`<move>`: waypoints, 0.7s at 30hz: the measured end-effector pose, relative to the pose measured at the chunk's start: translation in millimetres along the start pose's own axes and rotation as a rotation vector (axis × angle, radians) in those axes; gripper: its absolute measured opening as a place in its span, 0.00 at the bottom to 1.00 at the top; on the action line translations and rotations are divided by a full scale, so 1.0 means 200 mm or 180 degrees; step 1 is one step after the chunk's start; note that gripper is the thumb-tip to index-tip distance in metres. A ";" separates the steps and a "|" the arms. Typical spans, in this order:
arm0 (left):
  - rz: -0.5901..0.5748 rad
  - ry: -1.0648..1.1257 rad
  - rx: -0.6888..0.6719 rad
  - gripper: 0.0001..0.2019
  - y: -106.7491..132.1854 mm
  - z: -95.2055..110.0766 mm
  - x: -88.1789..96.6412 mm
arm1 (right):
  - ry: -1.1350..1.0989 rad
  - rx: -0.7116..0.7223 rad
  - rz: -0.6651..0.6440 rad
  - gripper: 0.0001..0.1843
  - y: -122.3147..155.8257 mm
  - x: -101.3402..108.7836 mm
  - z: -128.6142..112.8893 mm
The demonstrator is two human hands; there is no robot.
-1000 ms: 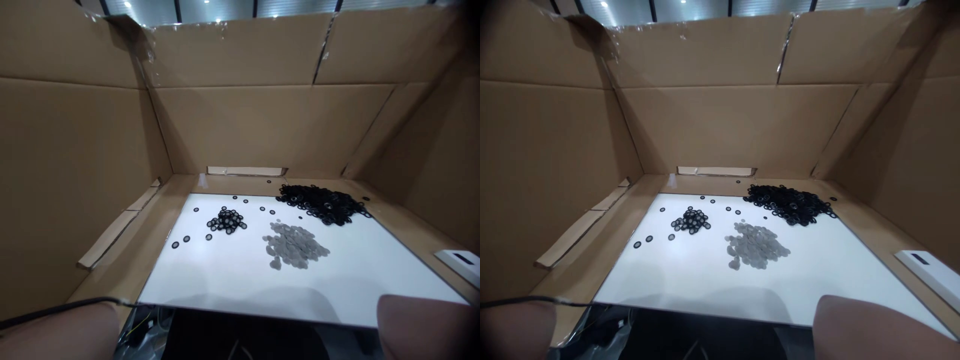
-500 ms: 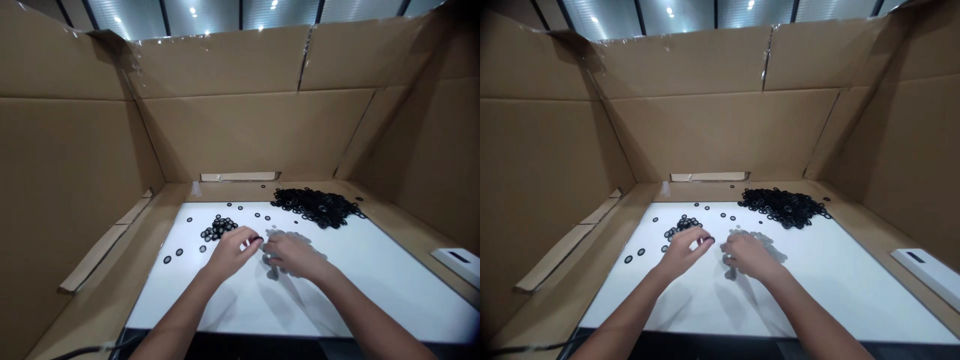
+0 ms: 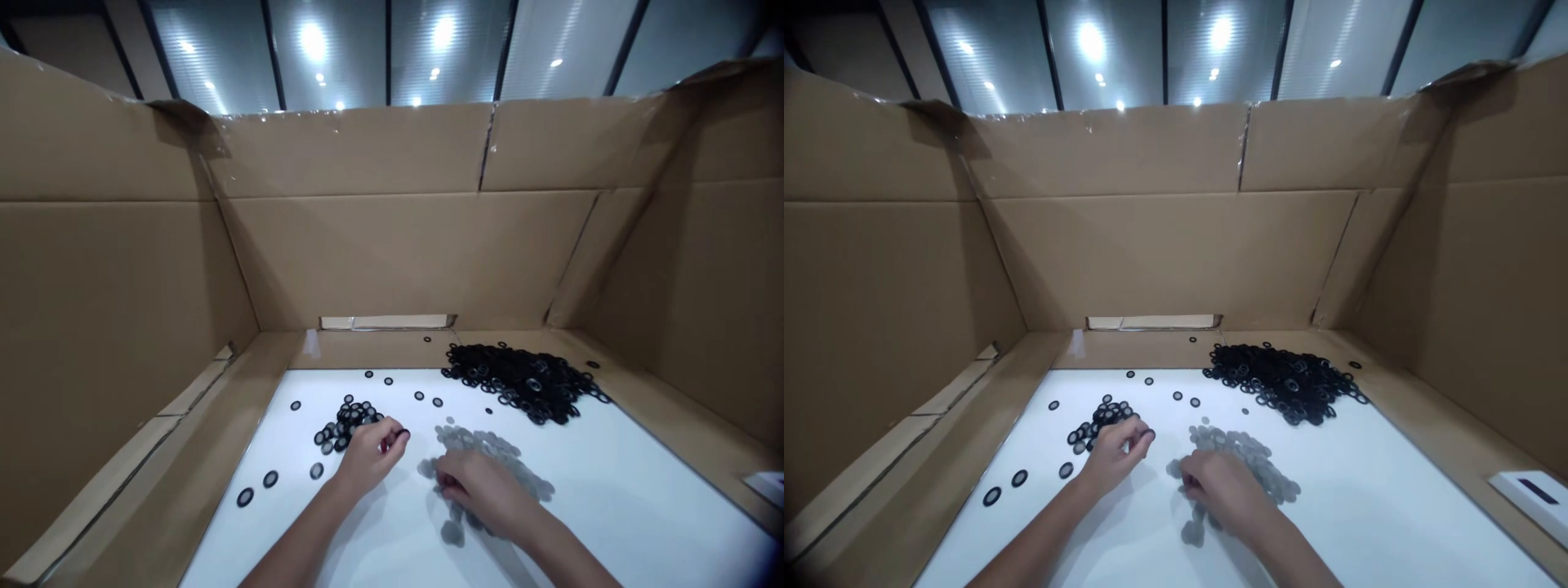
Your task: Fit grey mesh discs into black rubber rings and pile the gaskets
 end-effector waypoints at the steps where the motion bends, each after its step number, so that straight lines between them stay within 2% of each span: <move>1: -0.0027 0.0010 0.0052 0.11 0.01 -0.01 0.01 | -0.0096 -0.0043 -0.0039 0.09 0.00 0.00 0.01; 6: -0.0138 0.0032 0.0276 0.10 0.06 -0.05 0.01 | -0.0098 -0.0172 -0.0046 0.06 -0.01 0.00 0.07; 11: -0.0314 0.0126 0.0295 0.10 0.08 -0.05 -0.02 | -0.0474 -0.0168 0.0041 0.06 0.02 0.03 0.10; 14: -0.0379 0.0179 0.0275 0.09 0.08 -0.06 -0.03 | -0.0834 -0.0318 0.0000 0.06 0.03 0.06 0.16; 17: -0.0294 0.0196 0.0302 0.10 0.07 -0.06 -0.01 | -0.1406 -0.0520 -0.0059 0.05 0.02 0.10 0.21; 21: -0.0207 0.0221 0.0344 0.10 0.06 -0.06 0.00 | -0.1885 -0.0635 -0.0028 0.10 -0.04 0.16 0.23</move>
Point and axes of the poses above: each hand's wrist, its own y-axis away from the middle knuckle, its own x-axis out of the back of the hand, z = x × y, the point moved 5 cm from there along -y, towards the middle knuckle, and after that the axes turned 8 degrees about z, right-handed, at the moved point
